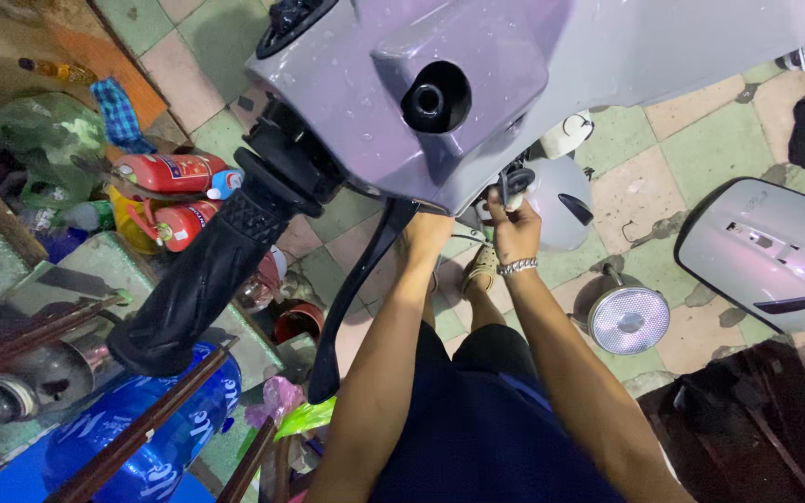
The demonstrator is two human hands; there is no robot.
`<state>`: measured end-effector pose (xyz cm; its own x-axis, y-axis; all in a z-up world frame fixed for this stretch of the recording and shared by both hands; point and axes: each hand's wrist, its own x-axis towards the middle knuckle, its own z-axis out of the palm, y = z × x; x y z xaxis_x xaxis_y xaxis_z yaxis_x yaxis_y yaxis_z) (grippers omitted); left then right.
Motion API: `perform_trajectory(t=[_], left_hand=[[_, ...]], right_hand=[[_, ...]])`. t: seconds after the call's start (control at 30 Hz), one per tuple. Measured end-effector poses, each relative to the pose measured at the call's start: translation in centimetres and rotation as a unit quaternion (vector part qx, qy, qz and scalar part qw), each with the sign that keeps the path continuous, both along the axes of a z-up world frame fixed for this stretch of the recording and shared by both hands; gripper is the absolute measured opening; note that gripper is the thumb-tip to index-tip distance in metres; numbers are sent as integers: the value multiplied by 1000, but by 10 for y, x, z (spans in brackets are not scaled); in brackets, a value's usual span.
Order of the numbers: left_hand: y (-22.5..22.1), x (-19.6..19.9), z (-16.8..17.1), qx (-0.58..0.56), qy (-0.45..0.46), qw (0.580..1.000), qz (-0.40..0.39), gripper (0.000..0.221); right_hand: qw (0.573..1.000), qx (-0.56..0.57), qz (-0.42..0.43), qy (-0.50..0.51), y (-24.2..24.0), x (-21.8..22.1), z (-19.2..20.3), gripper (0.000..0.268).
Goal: The person works on the wiring and electrical components of a scooter, connecting various plugs and wires behind the front panel and near the wheel.
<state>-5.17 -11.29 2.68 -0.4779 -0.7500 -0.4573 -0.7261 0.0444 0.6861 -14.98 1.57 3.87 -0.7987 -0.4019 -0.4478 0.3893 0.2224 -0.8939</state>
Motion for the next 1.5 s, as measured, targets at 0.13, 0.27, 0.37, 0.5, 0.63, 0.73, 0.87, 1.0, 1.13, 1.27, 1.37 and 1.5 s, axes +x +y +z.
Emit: perform_trajectory(t=[0.13,0.27,0.37,0.5,0.63,0.73,0.87,1.0,1.13,1.27,1.37,1.5], left_hand=[[-4,9,52,-24,73,996,-36,33],[-6,4,74,-60,53,995,-58,32],[-9,-9,71,-119,46,984,-122,26],[-5,-10,63,-98,21,994,-53,37],[-8,-9,49,-150,47,984,-82,30],[-12,-6,59,-193,78,971,-115,21],[-14,-11,65,117,20,993,5,24],[-14,0,18,-102,188,968,-132,16],[-12,10,-9,-168,212,951,-152,17],[-10,4,-6,-214,225,935,-172,19],[-10,-1,5,-189,90,946,-247,8],[-2,-4,8,-232,68,946,-218,13]], right_hand=[[999,26,-37,25,-5,-4,-9,19],[1000,-7,-13,2,-1,-10,-8,19],[998,-34,2,59,-4,-7,-12,19],[997,-60,0,38,-5,-12,-15,18],[981,97,73,150,-2,-25,-6,13],[962,118,152,191,-2,-36,6,9],[965,86,220,113,-4,-49,20,7],[974,31,204,91,3,-52,1,6],[988,-100,118,11,13,-56,-25,14],[993,-51,107,15,23,-54,-23,9],[992,-56,111,11,30,-59,-24,3],[990,-63,130,3,31,-62,-19,10]])
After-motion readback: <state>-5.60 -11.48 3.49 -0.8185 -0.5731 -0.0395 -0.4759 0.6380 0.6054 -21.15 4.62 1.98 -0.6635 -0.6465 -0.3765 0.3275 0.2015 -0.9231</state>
